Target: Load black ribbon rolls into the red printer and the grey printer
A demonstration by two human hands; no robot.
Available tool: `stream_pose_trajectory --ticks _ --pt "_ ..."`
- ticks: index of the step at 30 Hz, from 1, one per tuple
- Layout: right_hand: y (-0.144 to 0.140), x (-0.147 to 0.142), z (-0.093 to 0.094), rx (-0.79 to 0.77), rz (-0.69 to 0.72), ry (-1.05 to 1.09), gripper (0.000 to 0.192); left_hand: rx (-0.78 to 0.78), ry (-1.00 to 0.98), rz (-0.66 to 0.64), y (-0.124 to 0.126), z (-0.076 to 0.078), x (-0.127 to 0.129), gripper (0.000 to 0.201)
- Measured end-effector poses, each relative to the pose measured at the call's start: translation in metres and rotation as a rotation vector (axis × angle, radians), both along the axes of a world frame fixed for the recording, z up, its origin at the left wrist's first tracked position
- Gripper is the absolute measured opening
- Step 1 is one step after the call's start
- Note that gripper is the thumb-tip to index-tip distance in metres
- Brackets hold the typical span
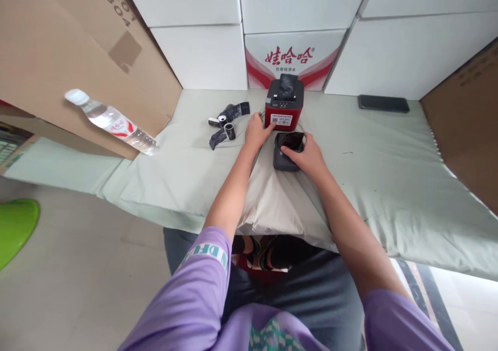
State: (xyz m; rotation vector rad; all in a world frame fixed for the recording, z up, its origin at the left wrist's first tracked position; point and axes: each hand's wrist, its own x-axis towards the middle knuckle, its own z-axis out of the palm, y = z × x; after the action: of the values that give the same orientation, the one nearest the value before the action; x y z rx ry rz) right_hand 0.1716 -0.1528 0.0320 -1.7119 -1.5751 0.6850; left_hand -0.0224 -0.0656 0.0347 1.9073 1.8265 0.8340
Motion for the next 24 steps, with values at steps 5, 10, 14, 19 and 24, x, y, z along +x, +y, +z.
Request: stream_pose_trajectory --ticks 5,10,14,19,24 --pt "0.001 0.012 0.005 -0.014 0.176 -0.094 0.102 -0.022 0.098 -0.095 -0.041 0.0 -0.005 0.034" --pt "0.009 0.011 -0.009 0.186 0.166 -0.111 0.075 -0.073 0.157 -0.269 -0.064 -0.012 -0.005 0.046" --pt "0.01 0.004 -0.019 0.257 0.197 -0.039 0.068 -0.109 0.136 -0.241 -0.062 -0.012 0.001 0.049" --pt "0.009 0.002 -0.021 0.244 0.205 -0.009 0.072 -0.139 0.111 -0.209 -0.062 -0.01 0.006 0.051" --pt "0.013 0.005 -0.027 0.273 0.237 0.011 0.069 -0.214 0.081 -0.227 -0.063 -0.007 0.007 0.056"
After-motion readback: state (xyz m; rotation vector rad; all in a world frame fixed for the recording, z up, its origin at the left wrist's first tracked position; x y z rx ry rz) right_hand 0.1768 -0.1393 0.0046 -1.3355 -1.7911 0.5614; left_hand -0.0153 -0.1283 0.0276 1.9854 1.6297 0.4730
